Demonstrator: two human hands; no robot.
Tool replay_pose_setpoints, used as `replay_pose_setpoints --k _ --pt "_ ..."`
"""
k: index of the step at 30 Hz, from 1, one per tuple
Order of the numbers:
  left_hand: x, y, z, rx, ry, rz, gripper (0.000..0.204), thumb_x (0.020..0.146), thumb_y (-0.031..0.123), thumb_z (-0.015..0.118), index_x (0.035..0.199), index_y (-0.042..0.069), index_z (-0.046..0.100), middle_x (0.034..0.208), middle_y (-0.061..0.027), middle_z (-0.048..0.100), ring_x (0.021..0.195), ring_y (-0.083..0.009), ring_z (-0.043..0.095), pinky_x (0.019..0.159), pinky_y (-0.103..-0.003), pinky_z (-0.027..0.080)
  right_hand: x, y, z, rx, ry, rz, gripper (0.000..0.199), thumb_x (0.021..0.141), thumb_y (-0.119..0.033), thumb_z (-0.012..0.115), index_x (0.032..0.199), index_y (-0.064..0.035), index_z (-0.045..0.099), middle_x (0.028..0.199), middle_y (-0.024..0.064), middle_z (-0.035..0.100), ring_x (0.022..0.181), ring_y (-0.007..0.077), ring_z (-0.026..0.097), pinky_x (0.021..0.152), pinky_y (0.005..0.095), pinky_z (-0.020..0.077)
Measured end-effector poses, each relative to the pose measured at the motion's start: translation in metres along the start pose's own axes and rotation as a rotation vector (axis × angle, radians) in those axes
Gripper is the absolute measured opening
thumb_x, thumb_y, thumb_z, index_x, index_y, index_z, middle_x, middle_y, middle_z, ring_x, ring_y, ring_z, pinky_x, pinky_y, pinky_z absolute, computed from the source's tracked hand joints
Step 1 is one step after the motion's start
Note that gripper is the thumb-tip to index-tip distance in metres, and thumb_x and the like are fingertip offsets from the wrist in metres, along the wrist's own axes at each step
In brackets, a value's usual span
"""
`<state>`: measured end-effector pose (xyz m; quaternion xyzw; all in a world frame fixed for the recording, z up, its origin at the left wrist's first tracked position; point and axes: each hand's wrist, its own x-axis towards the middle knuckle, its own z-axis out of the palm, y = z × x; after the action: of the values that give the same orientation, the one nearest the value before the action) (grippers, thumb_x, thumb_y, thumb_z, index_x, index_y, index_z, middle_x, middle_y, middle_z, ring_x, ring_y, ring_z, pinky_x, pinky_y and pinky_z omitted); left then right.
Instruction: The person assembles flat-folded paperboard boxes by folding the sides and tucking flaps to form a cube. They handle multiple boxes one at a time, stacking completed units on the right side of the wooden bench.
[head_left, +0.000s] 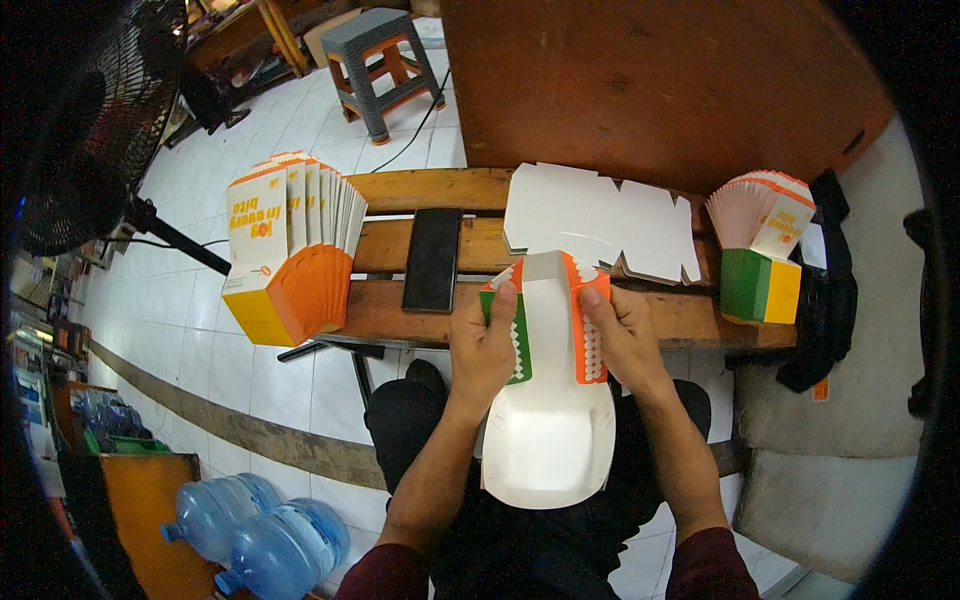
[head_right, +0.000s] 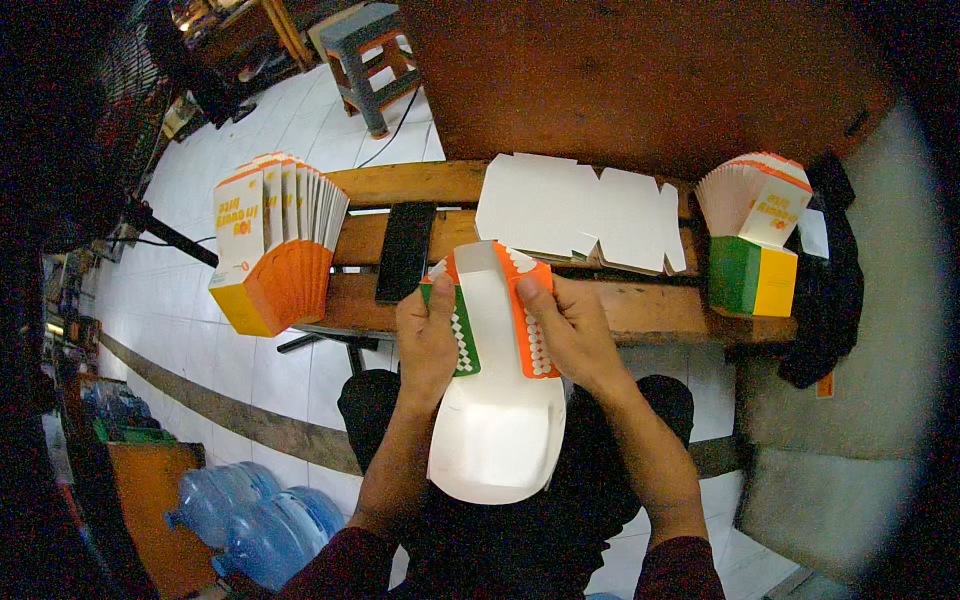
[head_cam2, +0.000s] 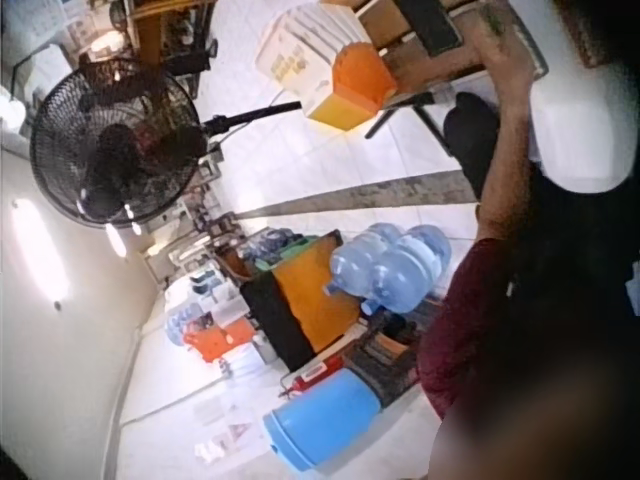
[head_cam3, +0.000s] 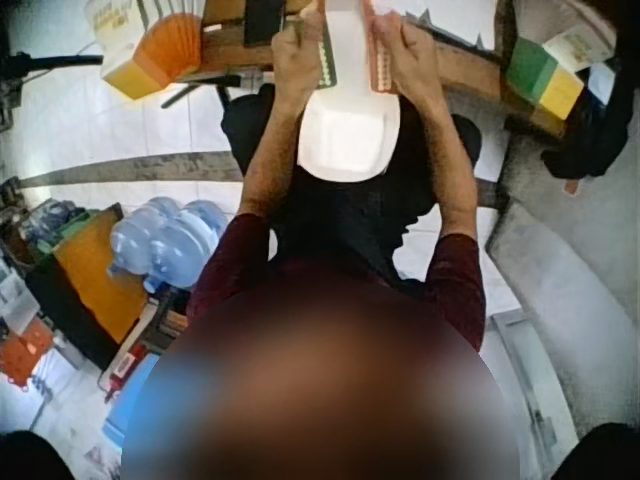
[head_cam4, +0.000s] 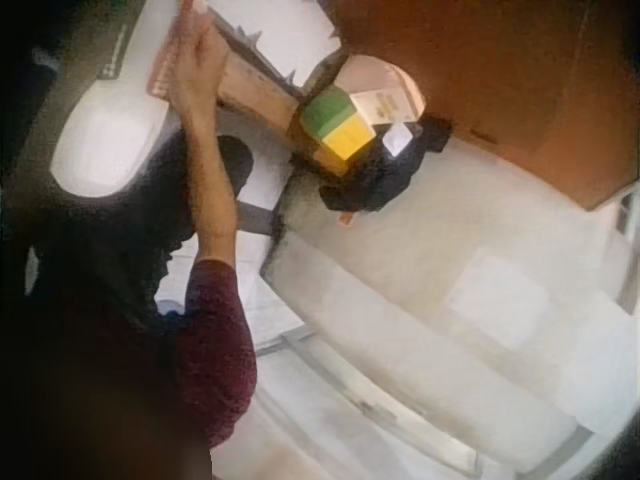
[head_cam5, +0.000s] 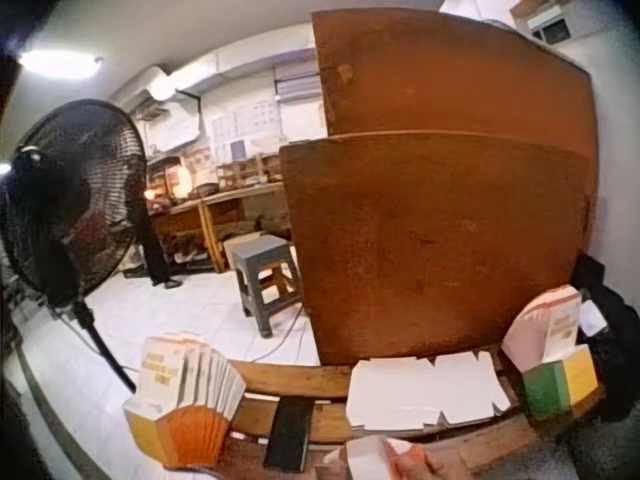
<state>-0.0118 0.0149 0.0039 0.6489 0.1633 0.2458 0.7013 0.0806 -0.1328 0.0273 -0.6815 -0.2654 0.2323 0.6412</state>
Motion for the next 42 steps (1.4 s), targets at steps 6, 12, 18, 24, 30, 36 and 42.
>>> replay_pose_setpoints --k 6,12,18,24,30,36,42 --pt "0.027 -0.003 -0.038 0.622 0.02 0.265 0.054 0.103 0.04 0.042 0.134 -0.003 0.047 0.13 -0.025 0.053 0.125 -0.0385 0.045 0.105 -0.05 0.032 0.011 -0.009 -0.028 -0.154 0.066 -0.069 0.037 0.103 -0.033 0.051 0.104 0.0018 0.065 0.081 0.0001 0.066 0.07 0.0046 0.057 0.062 0.0234 0.0486" --pt "0.029 -0.033 -0.06 1.314 0.037 -0.112 0.085 0.09 0.056 0.058 0.149 0.001 0.03 0.148 -0.0273 0.036 0.139 -0.0485 0.027 0.112 -0.065 0.017 0.007 -0.002 -0.046 0.04 0.193 -0.144 0.035 0.103 -0.029 0.051 0.095 0.0019 0.064 0.077 -0.0017 0.063 0.062 0.0029 0.053 0.054 0.021 0.0442" --pt "0.029 -0.018 -0.056 1.143 0.129 0.007 0.074 0.092 0.046 0.06 0.143 -0.003 0.038 0.14 -0.0272 0.045 0.135 -0.0423 0.035 0.113 -0.056 0.024 -0.002 -0.007 -0.049 -0.083 0.177 -0.151 0.034 0.103 -0.028 0.052 0.098 0.0035 0.064 0.076 -0.0021 0.061 0.068 0.0035 0.051 0.06 0.0241 0.0439" --pt "0.04 0.024 -0.006 -0.09 -0.314 0.015 0.055 0.101 0.044 0.049 0.132 -0.001 0.052 0.126 -0.0131 0.061 0.109 -0.02 0.059 0.097 -0.034 0.046 -0.006 -0.018 -0.05 -0.106 0.096 -0.121 0.035 0.102 -0.028 0.054 0.103 0.0046 0.065 0.082 0.0009 0.065 0.074 0.0066 0.055 0.067 0.0254 0.0469" --pt "0.034 0.017 0.033 0.136 -0.187 0.137 0.034 0.102 0.027 0.053 0.089 -0.002 0.064 0.076 -0.003 0.059 0.073 -0.0087 0.052 0.067 -0.026 0.044 -0.006 -0.005 -0.044 -0.17 0.069 -0.088 0.038 0.102 -0.031 0.051 0.096 0.004 0.064 0.078 0.0 0.062 0.073 0.0072 0.052 0.065 0.0254 0.045" --pt "0.022 0.002 0.035 0.068 -0.123 0.131 0.029 0.097 0.022 0.062 0.081 -0.002 0.063 0.068 -0.0032 0.056 0.063 -0.0081 0.049 0.058 -0.026 0.042 -0.002 0.006 -0.034 -0.274 0.118 -0.097 0.038 0.1 -0.029 0.056 0.078 0.0019 0.059 0.066 -0.0001 0.051 0.062 0.0076 0.043 0.055 0.0274 0.0358" --pt "0.032 0.01 0.026 0.023 -0.133 0.096 0.036 0.099 0.03 0.06 0.083 -0.002 0.065 0.066 -0.0043 0.061 0.063 -0.0078 0.054 0.056 -0.028 0.044 0.003 0.008 -0.029 -0.306 0.204 -0.206 0.04 0.1 -0.03 0.057 0.075 0.0009 0.057 0.063 -0.0034 0.048 0.061 0.0067 0.042 0.053 0.0263 0.0344"
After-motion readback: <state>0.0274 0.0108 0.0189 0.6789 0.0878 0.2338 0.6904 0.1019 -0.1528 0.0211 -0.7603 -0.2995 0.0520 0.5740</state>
